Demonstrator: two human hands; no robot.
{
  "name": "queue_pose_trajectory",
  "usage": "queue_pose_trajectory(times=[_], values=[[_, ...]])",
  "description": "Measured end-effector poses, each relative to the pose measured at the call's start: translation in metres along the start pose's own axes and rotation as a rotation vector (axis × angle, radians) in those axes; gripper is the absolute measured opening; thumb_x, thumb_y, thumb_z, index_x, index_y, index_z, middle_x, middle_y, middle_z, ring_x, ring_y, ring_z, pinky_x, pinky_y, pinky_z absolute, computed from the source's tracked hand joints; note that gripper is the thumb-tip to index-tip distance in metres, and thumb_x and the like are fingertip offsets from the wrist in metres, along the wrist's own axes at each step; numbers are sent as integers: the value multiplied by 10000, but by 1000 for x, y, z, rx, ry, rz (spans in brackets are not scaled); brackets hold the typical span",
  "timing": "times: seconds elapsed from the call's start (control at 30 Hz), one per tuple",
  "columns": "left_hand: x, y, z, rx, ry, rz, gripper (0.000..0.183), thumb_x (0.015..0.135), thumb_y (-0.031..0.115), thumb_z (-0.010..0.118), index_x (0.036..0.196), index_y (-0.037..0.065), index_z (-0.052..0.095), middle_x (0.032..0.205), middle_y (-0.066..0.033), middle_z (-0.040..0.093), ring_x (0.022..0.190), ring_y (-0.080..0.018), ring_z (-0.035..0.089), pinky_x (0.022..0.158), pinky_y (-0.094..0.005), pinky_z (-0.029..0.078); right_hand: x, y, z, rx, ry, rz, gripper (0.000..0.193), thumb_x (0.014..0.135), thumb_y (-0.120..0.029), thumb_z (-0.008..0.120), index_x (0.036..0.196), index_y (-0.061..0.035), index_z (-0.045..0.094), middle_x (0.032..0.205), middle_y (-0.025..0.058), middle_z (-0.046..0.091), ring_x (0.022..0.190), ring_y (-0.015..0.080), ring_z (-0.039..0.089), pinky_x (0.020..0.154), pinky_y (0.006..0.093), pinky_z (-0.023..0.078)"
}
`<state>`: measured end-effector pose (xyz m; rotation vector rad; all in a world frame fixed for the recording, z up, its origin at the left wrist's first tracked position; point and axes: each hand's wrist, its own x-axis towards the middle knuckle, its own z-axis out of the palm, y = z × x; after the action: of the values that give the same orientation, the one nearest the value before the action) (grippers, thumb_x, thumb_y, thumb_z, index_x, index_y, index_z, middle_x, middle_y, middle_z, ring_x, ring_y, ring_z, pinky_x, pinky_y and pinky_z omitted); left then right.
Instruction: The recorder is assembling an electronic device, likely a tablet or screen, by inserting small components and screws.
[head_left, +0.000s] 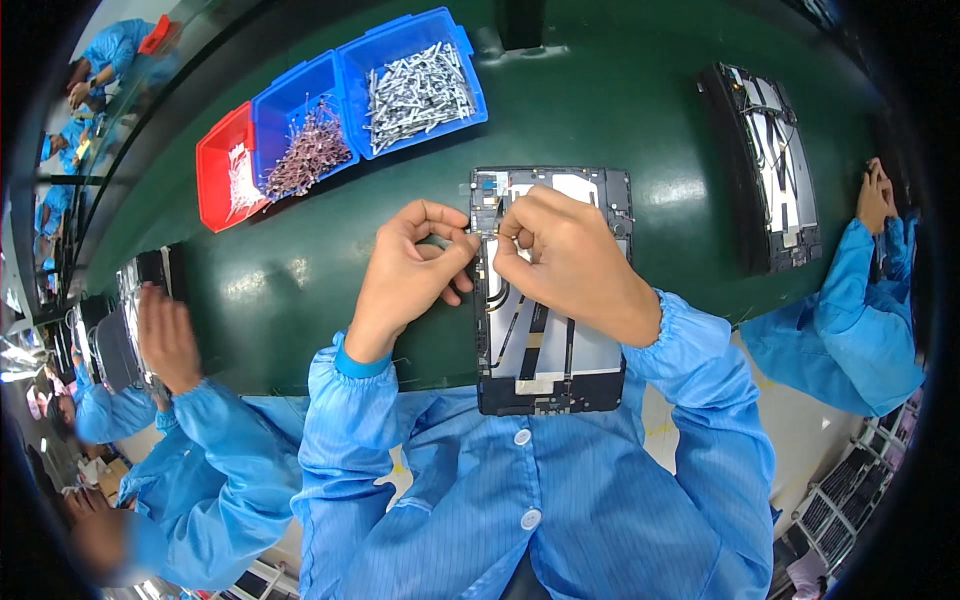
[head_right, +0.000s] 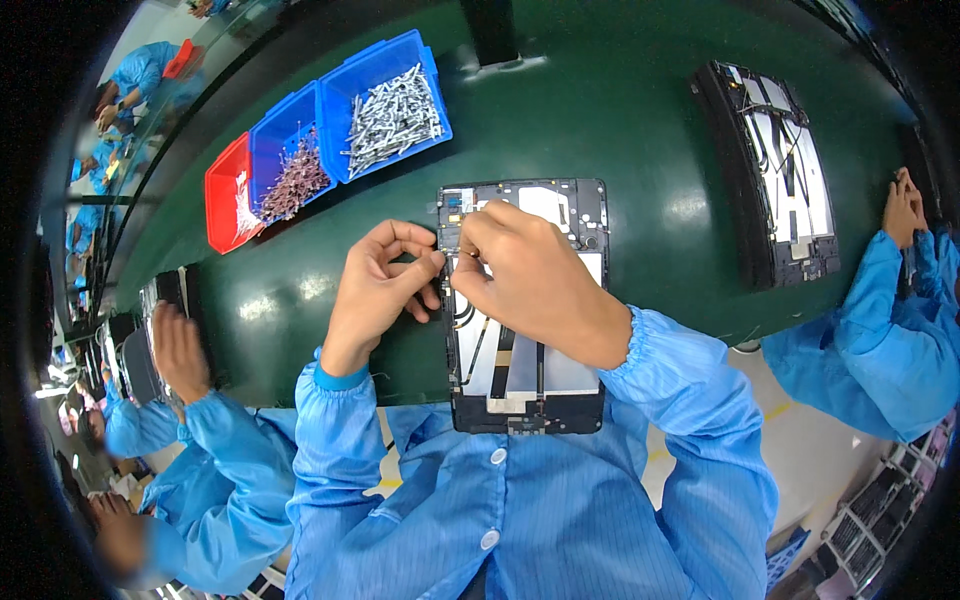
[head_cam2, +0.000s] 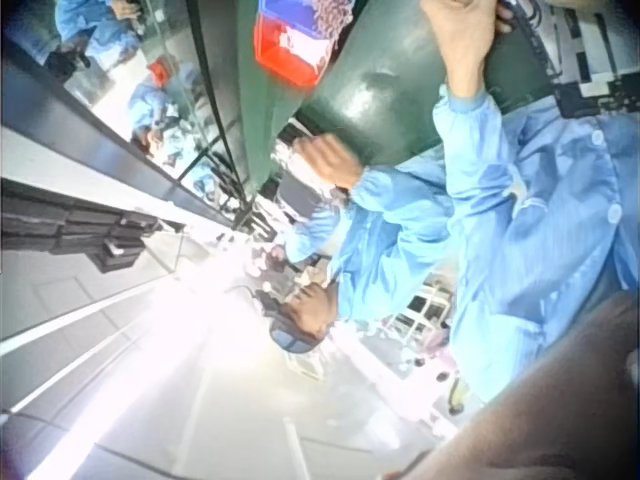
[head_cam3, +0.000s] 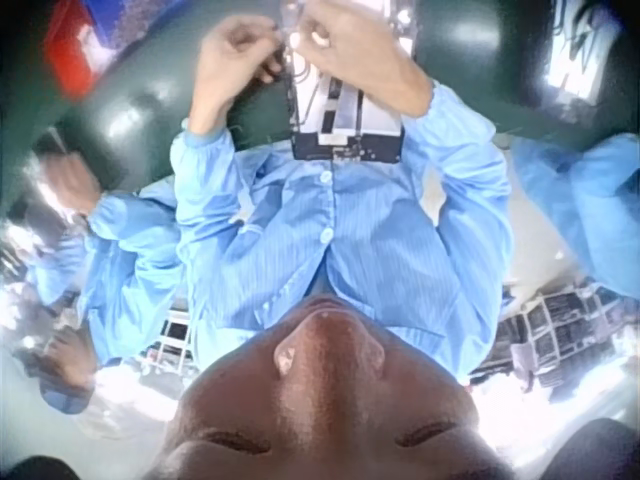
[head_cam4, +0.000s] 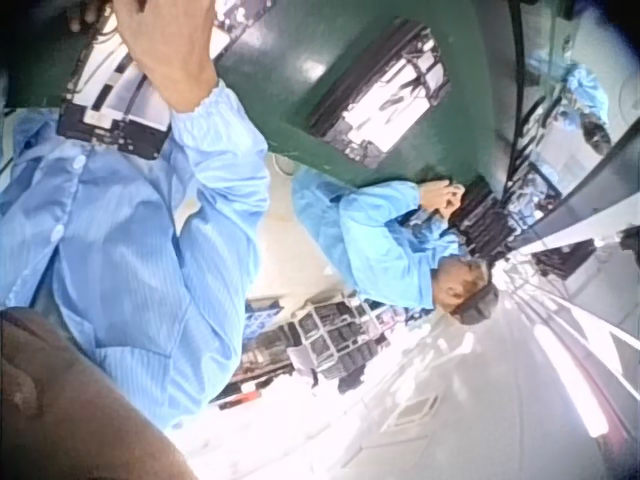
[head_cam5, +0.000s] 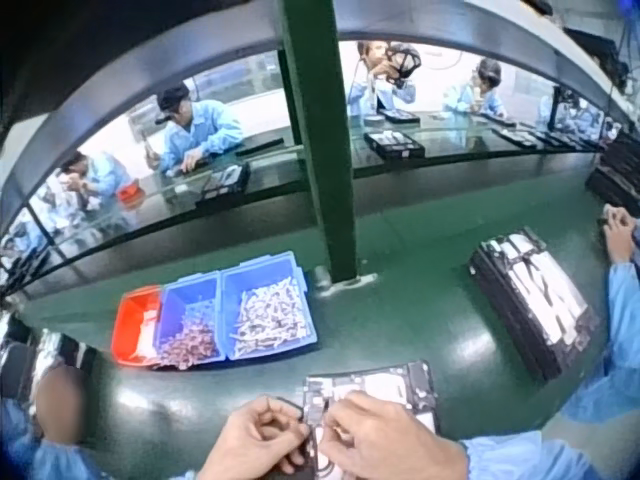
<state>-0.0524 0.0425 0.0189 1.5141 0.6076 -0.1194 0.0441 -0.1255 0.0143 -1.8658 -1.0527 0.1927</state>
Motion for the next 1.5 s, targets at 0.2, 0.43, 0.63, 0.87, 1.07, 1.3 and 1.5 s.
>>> queue_pose_trajectory(times=[0.2,0.43,0.63,0.87,1.07,1.3,1.5], values=[[6,4,-2,48,-36,5,244,844,31,676,1032,-10,524,874,-77,633,568,-124,652,426,-230,497,9,-8,-9,-46,-131,11,96,762,-27,648,746,39,580,750,193,593,676,382,615,632,453,508],[12,-1,-9,135,-162,72,206,836,92,679,957,-3,542,836,-67,614,565,-129,659,416,-232,486,79,-14,-26,-224,95,-111,79,806,-69,669,841,1,655,781,130,636,646,263,626,572,369,486],[10,5,-19,17,-218,58,273,883,183,721,997,-7,561,866,-78,620,575,-116,638,412,-227,473,133,9,2,-665,-17,-489,95,811,-130,701,834,-38,687,827,97,630,875,261,593,827,388,437],[15,5,-25,-9,-173,84,225,917,185,705,978,12,574,850,-41,614,605,-84,611,444,-215,479,149,28,24,-756,-21,-499,114,738,-143,706,771,-34,718,806,119,658,898,284,602,913,482,370],[13,6,-27,-52,-135,113,221,921,186,701,976,11,576,847,-37,613,602,-85,606,446,-215,482,140,21,16,-572,8,-350,74,783,-137,703,795,-65,715,827,64,636,891,252,586,976,437,352],[6,10,-24,-308,92,303,244,938,186,679,1056,-11,594,869,-54,608,617,-99,612,445,-217,488,93,-15,-4,-152,123,-157,84,803,-120,709,803,-37,719,738,78,635,705,187,582,728,359,431],[-2,13,-16,-342,0,348,241,949,183,674,1051,-28,615,852,-66,613,598,-113,619,438,-228,491,42,-21,-15,345,-94,222,104,811,-98,734,823,3,709,711,12,618,613,41,483,531,224,368]])
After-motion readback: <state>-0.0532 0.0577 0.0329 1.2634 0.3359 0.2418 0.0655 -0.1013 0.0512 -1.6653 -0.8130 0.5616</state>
